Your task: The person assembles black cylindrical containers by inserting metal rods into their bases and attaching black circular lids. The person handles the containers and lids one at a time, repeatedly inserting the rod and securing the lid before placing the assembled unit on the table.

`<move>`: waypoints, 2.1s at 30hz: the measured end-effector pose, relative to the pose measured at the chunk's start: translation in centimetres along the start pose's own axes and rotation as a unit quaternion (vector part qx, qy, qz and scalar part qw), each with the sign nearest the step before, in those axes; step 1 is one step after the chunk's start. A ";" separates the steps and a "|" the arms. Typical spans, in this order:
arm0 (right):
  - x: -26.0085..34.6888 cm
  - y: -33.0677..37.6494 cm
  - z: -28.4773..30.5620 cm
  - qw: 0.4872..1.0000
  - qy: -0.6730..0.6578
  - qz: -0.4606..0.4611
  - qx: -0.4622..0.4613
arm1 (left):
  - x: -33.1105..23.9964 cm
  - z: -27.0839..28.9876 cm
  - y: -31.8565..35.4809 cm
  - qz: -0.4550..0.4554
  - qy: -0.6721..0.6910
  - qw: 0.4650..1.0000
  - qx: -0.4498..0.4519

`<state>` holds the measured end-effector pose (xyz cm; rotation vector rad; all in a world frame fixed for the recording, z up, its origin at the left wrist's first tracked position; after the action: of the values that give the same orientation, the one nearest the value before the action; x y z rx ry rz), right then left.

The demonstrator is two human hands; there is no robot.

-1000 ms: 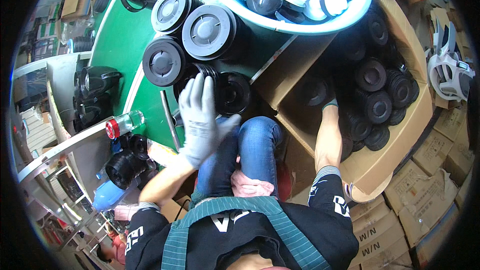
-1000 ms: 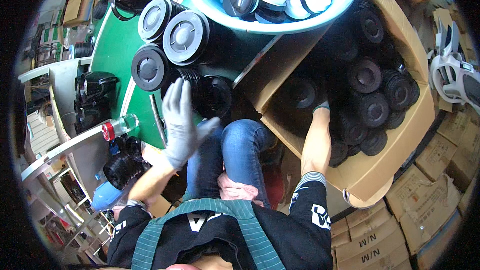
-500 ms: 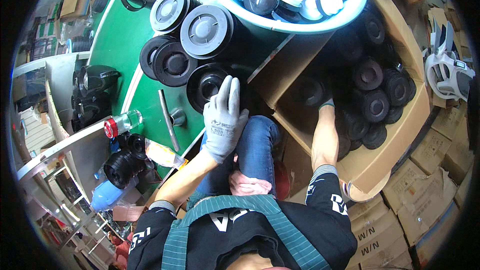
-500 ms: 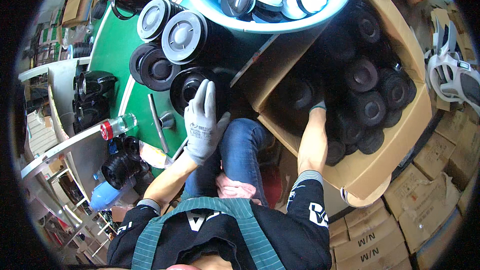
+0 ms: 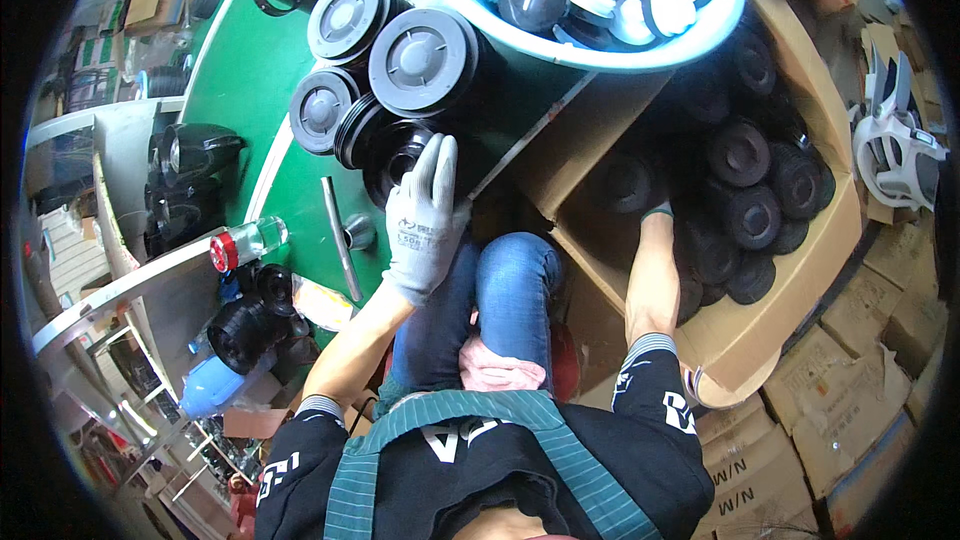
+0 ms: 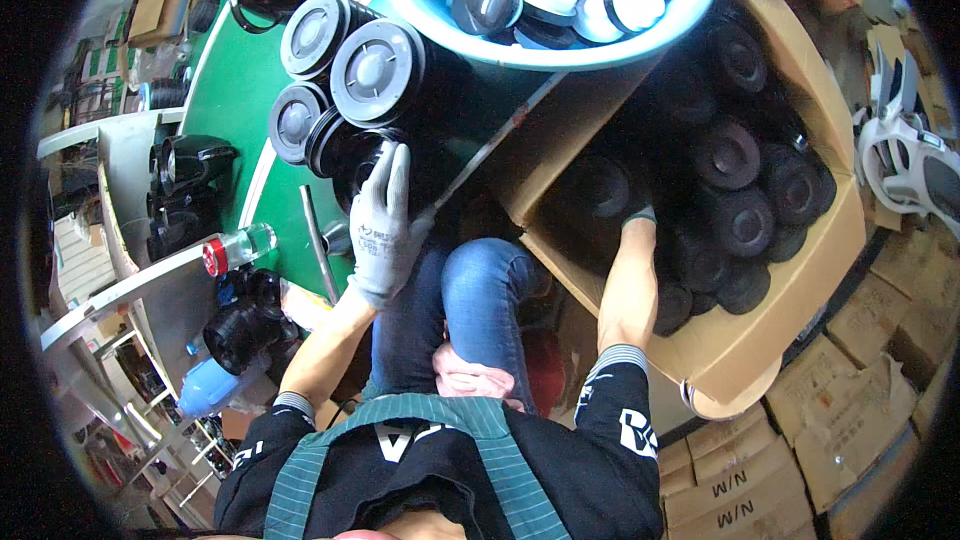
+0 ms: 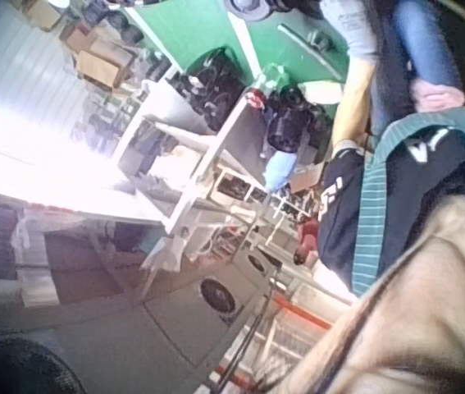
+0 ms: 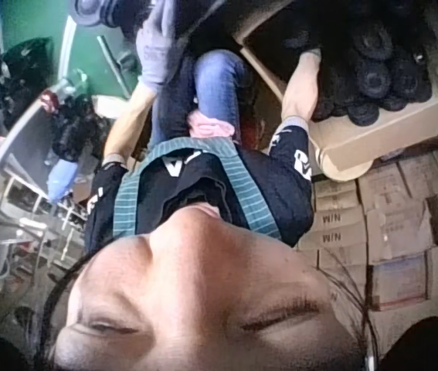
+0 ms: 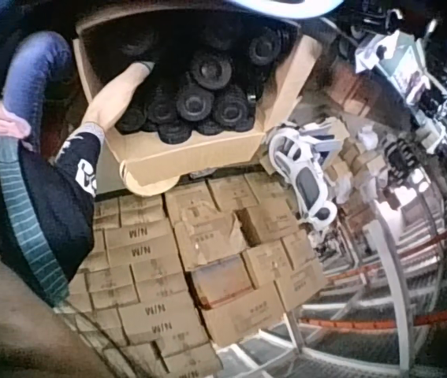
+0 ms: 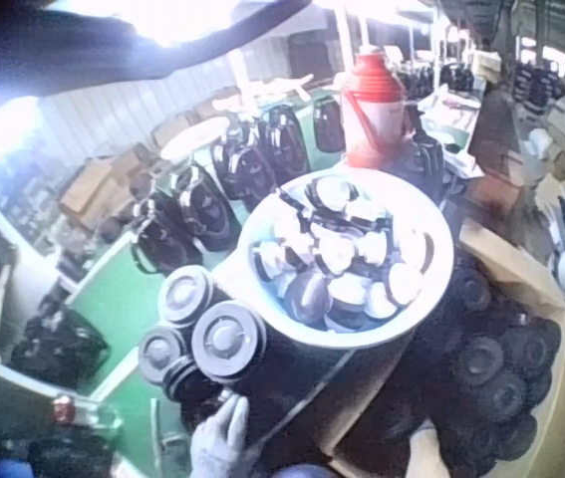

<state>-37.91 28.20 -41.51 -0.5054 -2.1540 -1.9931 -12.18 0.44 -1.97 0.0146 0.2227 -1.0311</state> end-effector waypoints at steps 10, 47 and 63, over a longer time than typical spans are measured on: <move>0.0 0.4 -0.5 1.000 0.011 0.003 0.006 | 8.1 8.2 -2.0 0.037 -0.098 0.985 -0.139; -0.9 0.5 -0.6 0.999 0.038 0.027 0.001 | 3.4 6.0 3.3 -0.205 0.070 0.976 0.014; 1.1 1.2 0.4 0.996 0.052 0.077 0.010 | 0.8 7.2 2.9 -0.183 0.044 0.980 -0.070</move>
<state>-38.49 28.79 -40.05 -0.5341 -2.0078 -1.8708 -8.04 0.43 4.68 -0.1125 0.3884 -1.3812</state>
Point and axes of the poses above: each hand's wrist, its own y-axis away from the middle knuckle, its own z-axis out of the back of the hand, x = y × z, the point moved 10 cm from there along -y, towards the middle knuckle, and after that the axes turned 3 degrees about -z, right-handed, at the moved point
